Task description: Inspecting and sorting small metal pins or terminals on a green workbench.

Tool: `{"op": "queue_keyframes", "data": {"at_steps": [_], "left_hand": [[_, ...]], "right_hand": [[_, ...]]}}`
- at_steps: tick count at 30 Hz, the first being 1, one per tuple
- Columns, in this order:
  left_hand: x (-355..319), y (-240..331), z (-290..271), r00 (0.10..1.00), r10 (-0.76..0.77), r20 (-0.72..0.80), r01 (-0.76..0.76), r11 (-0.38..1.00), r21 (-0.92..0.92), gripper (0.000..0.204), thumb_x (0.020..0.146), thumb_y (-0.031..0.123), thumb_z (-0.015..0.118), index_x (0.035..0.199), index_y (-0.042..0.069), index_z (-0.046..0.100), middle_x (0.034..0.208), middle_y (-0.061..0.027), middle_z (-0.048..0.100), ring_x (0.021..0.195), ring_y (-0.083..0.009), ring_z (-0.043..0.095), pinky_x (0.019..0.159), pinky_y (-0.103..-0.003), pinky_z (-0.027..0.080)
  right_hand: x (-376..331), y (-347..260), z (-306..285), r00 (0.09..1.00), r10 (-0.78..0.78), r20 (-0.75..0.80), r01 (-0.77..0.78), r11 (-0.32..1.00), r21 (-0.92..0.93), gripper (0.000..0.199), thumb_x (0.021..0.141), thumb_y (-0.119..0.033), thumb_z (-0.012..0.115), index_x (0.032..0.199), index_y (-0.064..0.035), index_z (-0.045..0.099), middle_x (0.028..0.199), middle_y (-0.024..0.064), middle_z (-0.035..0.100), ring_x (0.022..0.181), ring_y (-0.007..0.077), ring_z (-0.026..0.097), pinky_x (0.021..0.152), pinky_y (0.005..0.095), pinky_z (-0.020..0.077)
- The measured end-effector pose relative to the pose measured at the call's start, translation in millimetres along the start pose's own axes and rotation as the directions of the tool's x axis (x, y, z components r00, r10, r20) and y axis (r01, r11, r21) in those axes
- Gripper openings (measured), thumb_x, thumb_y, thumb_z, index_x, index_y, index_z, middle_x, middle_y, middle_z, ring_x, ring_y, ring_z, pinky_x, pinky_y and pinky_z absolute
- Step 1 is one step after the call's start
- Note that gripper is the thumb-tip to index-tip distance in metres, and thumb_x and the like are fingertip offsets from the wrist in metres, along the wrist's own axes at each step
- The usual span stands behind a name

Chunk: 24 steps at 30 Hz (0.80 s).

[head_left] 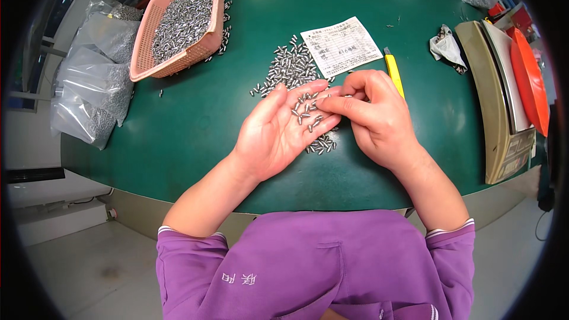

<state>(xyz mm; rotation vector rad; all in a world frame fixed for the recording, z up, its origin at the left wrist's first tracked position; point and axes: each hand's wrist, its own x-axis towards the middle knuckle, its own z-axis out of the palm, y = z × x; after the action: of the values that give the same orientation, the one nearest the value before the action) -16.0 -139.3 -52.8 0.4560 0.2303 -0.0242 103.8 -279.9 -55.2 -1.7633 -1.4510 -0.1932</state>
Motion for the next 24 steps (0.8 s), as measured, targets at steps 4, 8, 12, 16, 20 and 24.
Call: {"op": "queue_keyframes", "data": {"at_steps": [4, 8, 12, 16, 20, 24], "left_hand": [[0, 0, -5, 1.0, -0.009, -0.001, 0.009, 0.999, -0.038, 0.051, 0.095, 0.036, 0.02, 0.125, -0.003, 0.033, 0.122, -0.0159, 0.046, 0.111, -0.0236, 0.048, 0.1, -0.04, 0.035], [0, 0, -4, 1.0, -0.013, -0.009, 0.012, 0.999, -0.033, 0.052, 0.095, 0.037, 0.02, 0.126, -0.003, 0.033, 0.121, -0.0149, 0.046, 0.11, -0.0224, 0.049, 0.099, -0.039, 0.035], [0, -1, -3, 0.999, -0.032, 0.011, 0.032, 0.999, -0.014, 0.052, 0.095, 0.037, 0.02, 0.126, -0.003, 0.033, 0.121, -0.0146, 0.046, 0.111, -0.0228, 0.048, 0.101, -0.039, 0.033], [0, -4, 5, 0.999, -0.039, -0.028, 0.039, 0.999, -0.012, 0.053, 0.095, 0.037, 0.019, 0.125, -0.004, 0.033, 0.122, -0.0165, 0.043, 0.113, -0.0258, 0.045, 0.103, -0.04, 0.031], [-1, -3, 5, 0.998, -0.038, -0.047, 0.037, 0.999, -0.017, 0.053, 0.095, 0.037, 0.018, 0.125, -0.005, 0.033, 0.123, -0.0176, 0.041, 0.114, -0.0279, 0.044, 0.104, -0.041, 0.029], [-1, -3, 1, 1.0, -0.018, -0.019, 0.019, 0.999, 0.045, 0.047, 0.095, 0.031, 0.025, 0.124, -0.005, 0.035, 0.119, -0.0159, 0.043, 0.114, -0.026, 0.044, 0.102, -0.041, 0.033]], "right_hand": [[0, -2, 1, 0.998, -0.053, 0.017, 0.053, 0.998, 0.03, 0.022, 0.066, -0.006, 0.063, 0.085, -0.0151, 0.066, 0.079, 0.0034, 0.05, 0.071, 0.0199, 0.051, 0.062, 0.0313, 0.0431], [2, -4, 0, 0.994, -0.105, 0.042, 0.103, 0.993, 0.05, 0.023, 0.065, -0.007, 0.063, 0.086, -0.0161, 0.066, 0.079, 0.0028, 0.05, 0.071, 0.0197, 0.051, 0.061, 0.0317, 0.0428], [1, -6, 3, 0.989, -0.136, 0.058, 0.135, 0.991, 0.023, 0.023, 0.066, -0.007, 0.064, 0.086, -0.016, 0.066, 0.079, 0.0027, 0.05, 0.071, 0.0198, 0.051, 0.061, 0.0319, 0.0426], [0, -4, 2, 0.996, -0.071, 0.055, 0.071, 0.997, 0.001, 0.023, 0.067, -0.006, 0.063, 0.088, -0.0143, 0.066, 0.081, 0.0032, 0.052, 0.073, 0.0212, 0.051, 0.063, 0.0323, 0.0432], [1, -3, 4, 1.0, -0.029, -0.004, 0.029, 0.998, 0.056, 0.03, 0.066, -0.003, 0.061, 0.094, -0.0131, 0.064, 0.081, 0.0038, 0.052, 0.076, 0.0231, 0.052, 0.067, 0.0336, 0.0443], [0, 0, 3, 0.998, 0.055, 0.027, -0.059, 0.985, 0.16, 0.032, 0.068, 0.0, 0.059, 0.098, -0.0112, 0.062, 0.085, 0.004, 0.054, 0.08, 0.0228, 0.053, 0.07, 0.0332, 0.0449]]}}
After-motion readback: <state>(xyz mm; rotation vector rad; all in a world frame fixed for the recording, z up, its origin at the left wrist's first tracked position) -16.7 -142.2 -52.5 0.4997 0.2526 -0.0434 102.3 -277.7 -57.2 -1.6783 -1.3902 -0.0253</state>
